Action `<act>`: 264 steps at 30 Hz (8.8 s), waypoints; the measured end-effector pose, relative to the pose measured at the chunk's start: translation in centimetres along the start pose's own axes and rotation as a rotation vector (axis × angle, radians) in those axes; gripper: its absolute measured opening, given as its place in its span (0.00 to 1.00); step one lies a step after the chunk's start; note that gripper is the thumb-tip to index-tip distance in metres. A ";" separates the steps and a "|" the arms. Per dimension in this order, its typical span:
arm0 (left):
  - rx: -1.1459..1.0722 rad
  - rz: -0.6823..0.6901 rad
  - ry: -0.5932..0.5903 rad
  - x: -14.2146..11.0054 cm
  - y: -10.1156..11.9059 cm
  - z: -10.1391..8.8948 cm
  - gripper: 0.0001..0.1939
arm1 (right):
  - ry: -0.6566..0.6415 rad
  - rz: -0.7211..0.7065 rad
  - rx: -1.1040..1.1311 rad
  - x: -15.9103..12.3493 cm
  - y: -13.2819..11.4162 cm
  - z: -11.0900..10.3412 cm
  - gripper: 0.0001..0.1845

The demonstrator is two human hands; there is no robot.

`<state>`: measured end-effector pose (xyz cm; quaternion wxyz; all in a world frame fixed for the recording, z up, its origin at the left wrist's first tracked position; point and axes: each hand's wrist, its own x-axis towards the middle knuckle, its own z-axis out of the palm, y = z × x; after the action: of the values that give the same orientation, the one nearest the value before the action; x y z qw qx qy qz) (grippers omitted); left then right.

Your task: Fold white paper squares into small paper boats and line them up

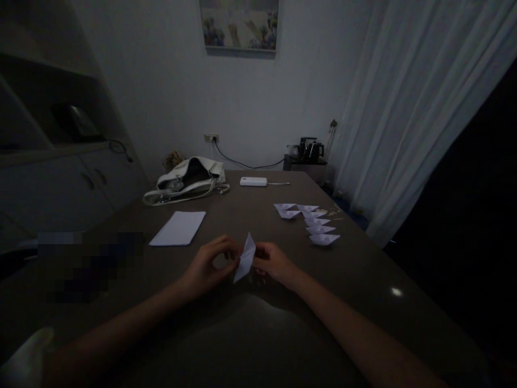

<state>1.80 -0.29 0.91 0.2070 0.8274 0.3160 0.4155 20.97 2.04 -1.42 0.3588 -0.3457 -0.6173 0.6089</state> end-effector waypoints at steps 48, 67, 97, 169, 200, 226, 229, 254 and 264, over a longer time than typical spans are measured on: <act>0.252 0.121 -0.128 0.0 -0.1 -0.5 0.05 | -0.128 -0.006 -0.058 -0.3 0.2 0.2 0.12; 0.290 0.113 -0.139 0.0 -0.1 -0.6 0.07 | -0.109 -0.024 -0.103 -0.1 0.4 0.2 0.09; -0.105 -0.072 -0.034 0.3 0.8 0.2 0.07 | 0.241 -0.220 -0.417 -0.7 -0.5 0.5 0.05; 0.394 0.180 -0.294 0.3 1.0 -1.3 0.05 | -0.097 -0.171 -0.214 -0.1 0.1 0.2 0.13; -0.168 -0.254 -0.142 0.5 0.9 0.0 0.14 | 0.226 -0.311 -0.539 -0.9 -1.0 0.9 0.03; -0.365 -0.346 -0.067 0.1 -0.3 0.6 0.09 | 0.182 -0.310 -0.590 -1.6 -1.9 1.3 0.10; -0.360 -0.324 -0.059 0.1 -0.3 0.7 0.08 | 0.195 -0.308 -0.621 -1.7 -2.0 1.4 0.09; -0.243 -0.223 -0.039 0.0 0.3 1.1 0.05 | 0.261 -0.359 -0.805 -1.8 -1.7 1.6 0.09; -0.229 -0.223 -0.027 0.0 0.2 1.3 0.04 | 0.276 -0.362 -0.922 -1.8 -1.7 1.3 0.07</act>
<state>2.95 -0.54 0.35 0.3490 0.7638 0.3537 0.4121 20.79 -0.22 0.24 0.3468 -0.4326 -0.8185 0.1501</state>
